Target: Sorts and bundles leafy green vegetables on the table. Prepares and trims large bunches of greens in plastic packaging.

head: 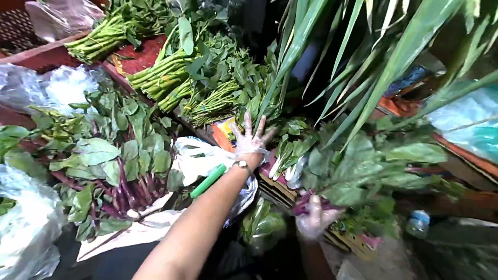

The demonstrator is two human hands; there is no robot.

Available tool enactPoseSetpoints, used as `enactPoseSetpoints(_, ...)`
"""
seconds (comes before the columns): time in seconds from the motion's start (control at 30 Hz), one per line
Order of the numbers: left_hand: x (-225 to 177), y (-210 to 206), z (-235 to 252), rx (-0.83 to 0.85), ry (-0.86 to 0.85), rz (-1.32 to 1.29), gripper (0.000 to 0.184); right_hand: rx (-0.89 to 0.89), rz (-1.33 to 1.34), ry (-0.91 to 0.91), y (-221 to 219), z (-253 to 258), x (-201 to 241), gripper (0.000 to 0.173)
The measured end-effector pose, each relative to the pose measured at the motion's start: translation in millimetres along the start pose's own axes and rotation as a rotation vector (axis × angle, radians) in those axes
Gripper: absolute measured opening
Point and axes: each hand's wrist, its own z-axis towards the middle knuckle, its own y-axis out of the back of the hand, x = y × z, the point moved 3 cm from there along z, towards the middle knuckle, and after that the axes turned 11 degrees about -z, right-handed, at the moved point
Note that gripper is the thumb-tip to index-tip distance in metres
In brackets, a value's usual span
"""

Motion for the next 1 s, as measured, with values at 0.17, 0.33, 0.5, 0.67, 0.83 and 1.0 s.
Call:
enactPoseSetpoints(0.17, 25, 3, 17, -0.025, 0.091, -0.079, 0.09, 0.138, 0.165, -0.015, -88, 22, -2, 0.07)
enactPoseSetpoints(0.33, 32, 6, 22, 0.008, 0.235, -0.111, 0.102, 0.059, 0.167, -0.016, -142, 36, -45, 0.087)
enactPoseSetpoints(0.5, 34, 7, 22, 0.025, 0.223, -0.114, 0.099, -0.126, -0.109, -0.036, -115, 47, -67, 0.078)
enactPoseSetpoints(0.67, 32, 4, 21, 0.009, 0.235, -0.108, 0.099, -0.192, -0.448, -0.242, -103, 58, -48, 0.096)
enactPoseSetpoints(0.83, 26, 8, 15, 0.023, 0.132, -0.07, 0.1, 0.356, -0.94, -0.382, -114, 67, -47, 0.098)
enactPoseSetpoints(1.0, 14, 30, -33, -0.259, -0.104, -0.161, 0.035, 0.544, -0.954, -0.369, -107, 69, -37, 0.07)
